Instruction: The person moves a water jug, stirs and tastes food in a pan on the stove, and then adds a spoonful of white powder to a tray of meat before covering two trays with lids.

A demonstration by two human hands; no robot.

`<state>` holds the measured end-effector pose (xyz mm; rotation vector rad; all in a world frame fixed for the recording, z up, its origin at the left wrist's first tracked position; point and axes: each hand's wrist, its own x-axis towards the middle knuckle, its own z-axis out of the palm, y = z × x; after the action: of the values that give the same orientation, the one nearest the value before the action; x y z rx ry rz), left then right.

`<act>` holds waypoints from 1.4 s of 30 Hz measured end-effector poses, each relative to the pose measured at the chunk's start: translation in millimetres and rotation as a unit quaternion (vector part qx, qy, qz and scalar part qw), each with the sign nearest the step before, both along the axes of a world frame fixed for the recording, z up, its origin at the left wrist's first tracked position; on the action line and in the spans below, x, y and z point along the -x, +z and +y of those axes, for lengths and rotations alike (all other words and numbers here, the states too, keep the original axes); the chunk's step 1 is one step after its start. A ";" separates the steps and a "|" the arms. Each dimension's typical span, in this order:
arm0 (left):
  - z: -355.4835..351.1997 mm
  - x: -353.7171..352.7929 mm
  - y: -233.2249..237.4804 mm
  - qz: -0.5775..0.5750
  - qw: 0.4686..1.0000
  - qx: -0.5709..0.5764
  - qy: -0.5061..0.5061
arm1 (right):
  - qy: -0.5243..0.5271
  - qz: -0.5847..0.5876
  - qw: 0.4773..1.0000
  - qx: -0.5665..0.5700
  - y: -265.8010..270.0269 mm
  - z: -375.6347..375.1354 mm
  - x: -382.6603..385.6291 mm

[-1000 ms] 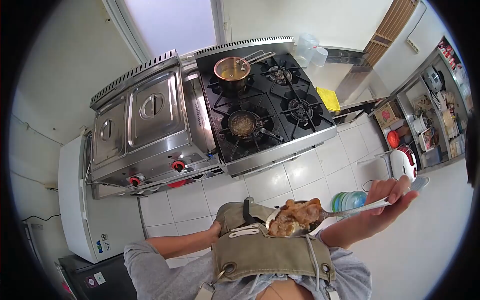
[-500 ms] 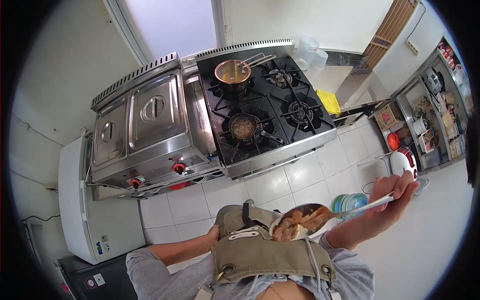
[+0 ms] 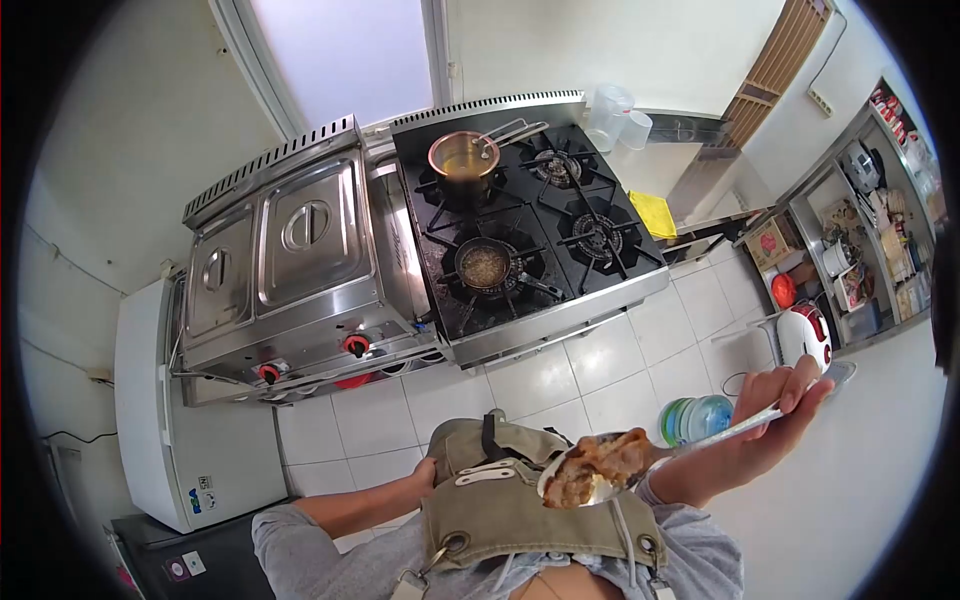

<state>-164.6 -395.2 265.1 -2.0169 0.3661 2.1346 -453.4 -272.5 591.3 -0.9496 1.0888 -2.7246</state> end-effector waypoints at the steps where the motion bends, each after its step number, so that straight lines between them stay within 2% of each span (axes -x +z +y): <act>1: 0.2 0.3 -0.2 0.000 1.000 0.000 -0.001 | 0.010 0.002 1.000 0.001 -0.6 1.1 0.6; 10: 3.4 2.5 7.1 -0.007 1.000 0.008 0.010 | 0.009 0.013 1.000 -0.021 -7.3 2.3 2.7; 16: 2.4 2.2 7.1 -0.011 1.000 0.022 0.018 | -0.016 -0.026 1.000 -0.006 -9.2 0.1 -0.1; 20: 1.4 2.9 4.5 -0.008 1.000 0.021 0.022 | 0.040 0.007 0.999 0.001 -14.8 8.5 5.0; 23: 1.6 3.7 2.8 -0.007 1.000 0.020 0.023 | 0.100 -0.003 0.992 0.074 -13.0 7.5 3.2; 26: 1.1 3.1 2.0 -0.007 0.999 0.021 0.024 | 0.142 0.041 0.987 0.062 -13.6 14.6 11.1; 27: 1.0 2.6 1.9 -0.007 0.999 0.021 0.024 | 0.115 0.025 0.991 0.070 -13.7 13.2 8.7; 42: -0.6 -1.2 1.8 -0.006 0.999 0.026 0.022 | 0.119 0.035 0.987 0.100 -7.0 7.9 4.9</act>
<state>-163.5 -395.8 267.0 -2.0845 0.3820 2.1592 -458.4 -264.7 584.3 -1.1295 0.6672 -2.6547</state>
